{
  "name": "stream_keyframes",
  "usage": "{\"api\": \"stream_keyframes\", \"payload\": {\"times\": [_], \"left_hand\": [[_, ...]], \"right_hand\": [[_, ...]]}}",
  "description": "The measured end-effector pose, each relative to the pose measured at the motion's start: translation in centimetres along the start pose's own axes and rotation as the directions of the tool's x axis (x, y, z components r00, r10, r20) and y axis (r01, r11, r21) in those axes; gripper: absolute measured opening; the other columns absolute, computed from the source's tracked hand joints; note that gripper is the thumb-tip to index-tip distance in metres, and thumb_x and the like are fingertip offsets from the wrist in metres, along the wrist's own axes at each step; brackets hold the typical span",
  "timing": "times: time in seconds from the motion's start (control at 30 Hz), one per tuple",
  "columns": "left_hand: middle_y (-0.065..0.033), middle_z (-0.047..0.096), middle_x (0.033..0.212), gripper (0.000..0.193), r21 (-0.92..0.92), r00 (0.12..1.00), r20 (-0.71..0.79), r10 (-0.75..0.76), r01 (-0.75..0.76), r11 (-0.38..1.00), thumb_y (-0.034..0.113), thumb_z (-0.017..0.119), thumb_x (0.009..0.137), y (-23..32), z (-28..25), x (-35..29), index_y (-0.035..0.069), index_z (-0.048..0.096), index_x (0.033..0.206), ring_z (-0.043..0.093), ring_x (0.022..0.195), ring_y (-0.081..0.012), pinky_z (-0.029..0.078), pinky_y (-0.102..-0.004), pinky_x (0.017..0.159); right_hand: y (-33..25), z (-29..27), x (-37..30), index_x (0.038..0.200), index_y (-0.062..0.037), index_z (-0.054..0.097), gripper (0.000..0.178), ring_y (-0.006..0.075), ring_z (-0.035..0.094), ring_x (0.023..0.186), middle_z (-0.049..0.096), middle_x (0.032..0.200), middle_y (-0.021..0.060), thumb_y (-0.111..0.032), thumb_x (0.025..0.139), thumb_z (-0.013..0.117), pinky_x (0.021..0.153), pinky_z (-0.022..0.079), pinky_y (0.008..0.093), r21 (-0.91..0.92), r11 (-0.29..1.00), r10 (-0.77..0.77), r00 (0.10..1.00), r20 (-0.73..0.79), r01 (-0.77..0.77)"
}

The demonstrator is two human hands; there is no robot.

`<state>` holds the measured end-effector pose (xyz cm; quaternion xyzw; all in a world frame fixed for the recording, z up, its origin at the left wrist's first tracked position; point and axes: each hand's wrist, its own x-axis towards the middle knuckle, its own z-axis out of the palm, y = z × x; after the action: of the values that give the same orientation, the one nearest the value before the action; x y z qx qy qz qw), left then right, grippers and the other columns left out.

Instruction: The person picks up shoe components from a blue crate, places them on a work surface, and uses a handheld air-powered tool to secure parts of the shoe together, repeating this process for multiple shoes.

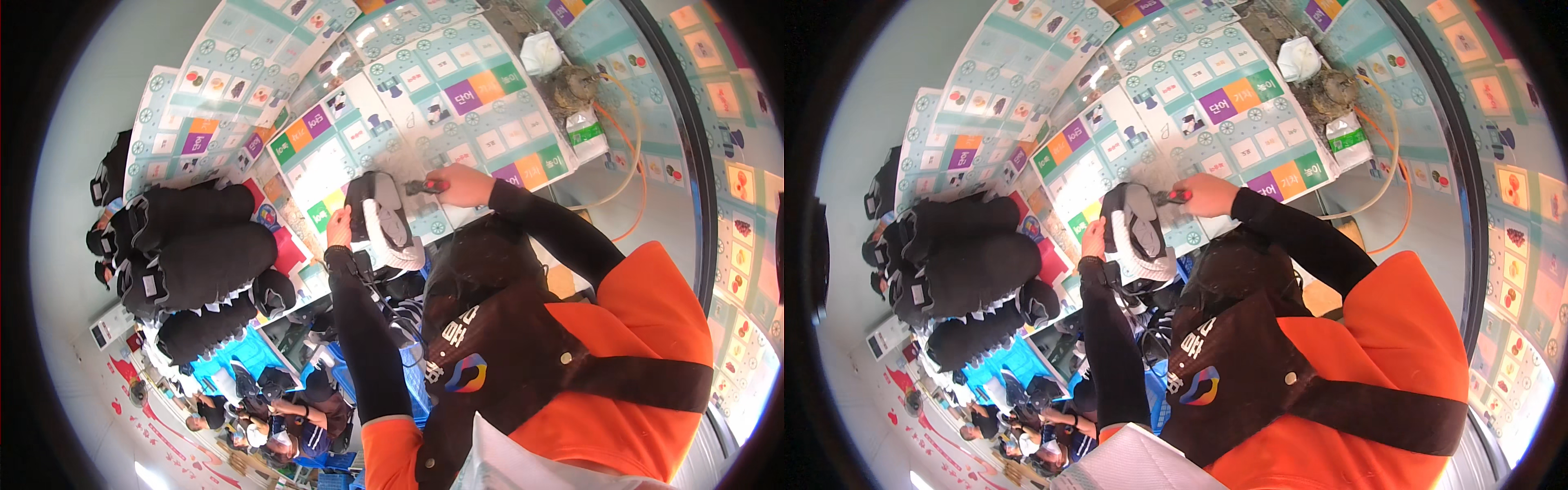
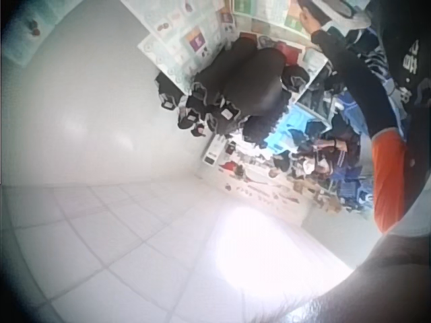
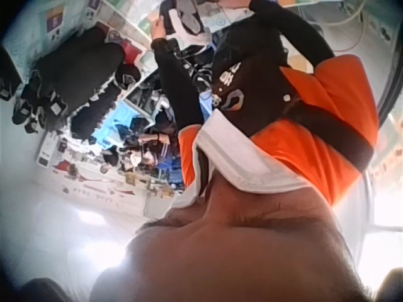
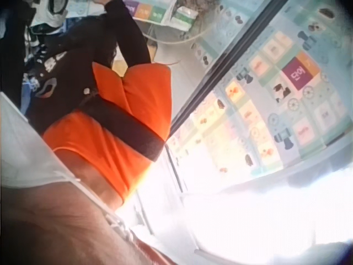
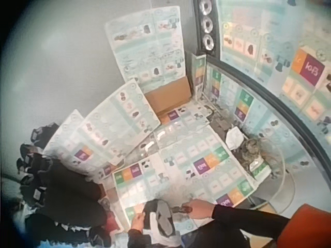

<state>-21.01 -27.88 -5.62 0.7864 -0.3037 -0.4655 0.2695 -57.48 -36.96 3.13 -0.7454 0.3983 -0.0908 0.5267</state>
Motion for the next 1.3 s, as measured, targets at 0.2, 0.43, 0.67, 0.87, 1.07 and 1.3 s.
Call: {"api": "stream_keyframes", "payload": {"times": [0.2,0.43,0.67,0.87,1.07,1.3], "left_hand": [[0.0014,0.057,0.083,0.036,-0.144,0.996,-0.083,0.025,-0.037,0.989,0.038,0.072,0.096,-2.1,-0.8,0.0,0.002,0.069,0.095,0.046,0.077,-0.0093,0.037,-0.0261,0.069],[0.0049,0.050,0.075,0.030,-0.029,0.992,-0.122,0.011,-0.014,0.999,0.036,0.072,0.096,-4.3,-1.6,0.1,0.006,0.070,0.095,0.043,0.072,-0.0098,0.036,-0.0269,0.067],[0.0045,0.056,0.077,0.028,-0.061,0.990,-0.139,0.026,-0.034,0.998,0.034,0.072,0.097,-5.8,-1.5,-1.1,0.006,0.072,0.099,0.046,0.072,-0.0077,0.038,-0.0263,0.066],[0.0028,0.058,0.078,0.030,0.038,0.980,-0.186,0.070,-0.064,0.997,0.034,0.071,0.097,-5.2,-1.1,-1.8,0.004,0.072,0.099,0.047,0.071,-0.0086,0.039,-0.0265,0.065],[0.0006,0.062,0.080,0.031,0.029,0.984,-0.172,0.049,-0.044,0.999,0.033,0.070,0.097,-4.2,-0.3,-2.2,0.003,0.071,0.097,0.051,0.074,-0.0107,0.042,-0.0274,0.068],[-0.0001,0.061,0.074,0.028,0.025,0.967,-0.237,0.093,-0.090,0.996,0.030,0.072,0.096,-4.7,-0.7,-2.5,0.002,0.069,0.094,0.050,0.066,-0.0087,0.039,-0.0273,0.060]], "right_hand": [[-1.5,2.0,1.4,0.106,-0.0066,0.070,0.030,0.0466,0.066,0.085,0.069,0.086,0.0248,-0.018,0.082,0.056,0.077,0.051,0.0536,-0.065,0.995,0.078,0.996,-0.040,-0.081],[-1.7,3.4,1.1,0.099,-0.0048,0.072,0.027,0.0458,0.066,0.086,0.069,0.088,0.0257,-0.017,0.081,0.056,0.078,0.052,0.0518,-0.055,0.998,0.041,0.991,0.129,-0.034],[-2.9,3.4,1.4,0.098,-0.0036,0.072,0.027,0.0460,0.066,0.087,0.069,0.088,0.0271,-0.016,0.080,0.056,0.078,0.051,0.0511,0.011,0.997,0.076,0.992,0.098,-0.078],[-2.5,4.7,1.3,0.097,-0.0025,0.072,0.027,0.0468,0.065,0.087,0.068,0.087,0.0275,-0.016,0.079,0.056,0.079,0.051,0.0524,-0.015,0.998,0.063,0.994,0.090,-0.062],[-0.8,6.2,0.3,0.090,-0.0013,0.066,0.021,0.0476,0.063,0.083,0.066,0.083,0.0260,-0.015,0.076,0.060,0.072,0.047,0.0525,-0.030,0.998,-0.044,0.986,0.159,0.050],[-1.9,6.0,-0.2,0.097,-0.0027,0.071,0.029,0.0473,0.065,0.084,0.068,0.085,0.0264,-0.016,0.075,0.058,0.077,0.051,0.0530,-0.001,0.997,0.076,0.957,0.281,-0.079]]}}
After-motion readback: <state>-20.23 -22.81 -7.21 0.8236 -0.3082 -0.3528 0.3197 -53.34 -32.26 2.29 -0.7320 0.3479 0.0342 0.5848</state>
